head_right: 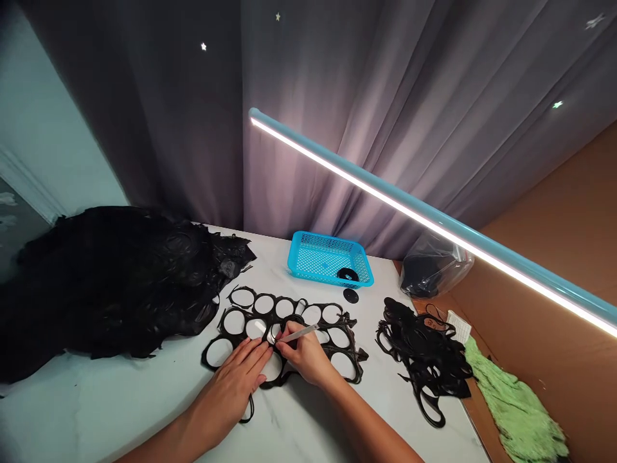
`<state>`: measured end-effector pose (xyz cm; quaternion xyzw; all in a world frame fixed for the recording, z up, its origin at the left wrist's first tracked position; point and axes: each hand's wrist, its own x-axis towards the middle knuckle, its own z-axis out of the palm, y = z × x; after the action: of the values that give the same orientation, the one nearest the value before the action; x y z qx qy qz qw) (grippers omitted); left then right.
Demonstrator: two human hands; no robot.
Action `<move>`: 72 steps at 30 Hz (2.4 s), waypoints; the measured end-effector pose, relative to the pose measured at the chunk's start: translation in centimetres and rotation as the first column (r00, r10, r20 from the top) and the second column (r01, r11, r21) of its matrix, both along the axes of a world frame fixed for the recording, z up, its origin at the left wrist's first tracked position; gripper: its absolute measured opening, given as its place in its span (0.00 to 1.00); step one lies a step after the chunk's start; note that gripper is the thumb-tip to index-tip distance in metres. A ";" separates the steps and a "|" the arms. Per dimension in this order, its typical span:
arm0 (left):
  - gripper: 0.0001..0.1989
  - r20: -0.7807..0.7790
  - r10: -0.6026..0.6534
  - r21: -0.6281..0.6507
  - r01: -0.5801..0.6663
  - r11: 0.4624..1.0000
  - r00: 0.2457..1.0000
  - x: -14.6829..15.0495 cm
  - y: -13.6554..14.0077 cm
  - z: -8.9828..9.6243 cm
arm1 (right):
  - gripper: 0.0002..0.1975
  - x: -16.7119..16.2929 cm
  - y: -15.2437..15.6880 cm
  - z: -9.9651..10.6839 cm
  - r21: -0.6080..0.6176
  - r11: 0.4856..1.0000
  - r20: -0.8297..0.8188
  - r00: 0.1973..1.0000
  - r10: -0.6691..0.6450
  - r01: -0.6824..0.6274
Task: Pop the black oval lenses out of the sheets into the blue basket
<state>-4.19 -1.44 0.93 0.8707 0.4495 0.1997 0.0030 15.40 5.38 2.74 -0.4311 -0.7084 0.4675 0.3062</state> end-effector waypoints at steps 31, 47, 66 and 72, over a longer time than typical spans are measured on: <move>0.17 0.095 0.052 -0.121 -0.041 0.992 0.994 0.3 1.6 2.0 | 0.10 2.8 8.0 1.8 0.168 0.926 0.076 0.932 -0.354 0.338; 0.17 -0.009 0.105 -0.006 -0.105 0.994 0.994 1.3 4.9 -0.5 | 0.08 0.1 5.0 -0.6 0.039 0.999 -0.023 0.999 -0.027 0.028; 0.18 0.021 0.102 -0.029 -0.101 0.994 0.995 1.1 4.7 -1.3 | 0.06 -1.2 3.2 -1.9 0.488 0.859 0.382 0.923 -0.050 -0.156; 0.18 0.043 0.067 -0.048 -0.064 0.997 0.997 0.8 4.9 -1.3 | 0.10 2.5 5.8 1.3 0.660 0.729 0.257 0.859 -0.444 0.179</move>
<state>-3.41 3.48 -0.33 0.8505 0.4821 0.2087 0.0266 17.88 11.18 4.03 -0.5082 -0.7831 0.0537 0.3544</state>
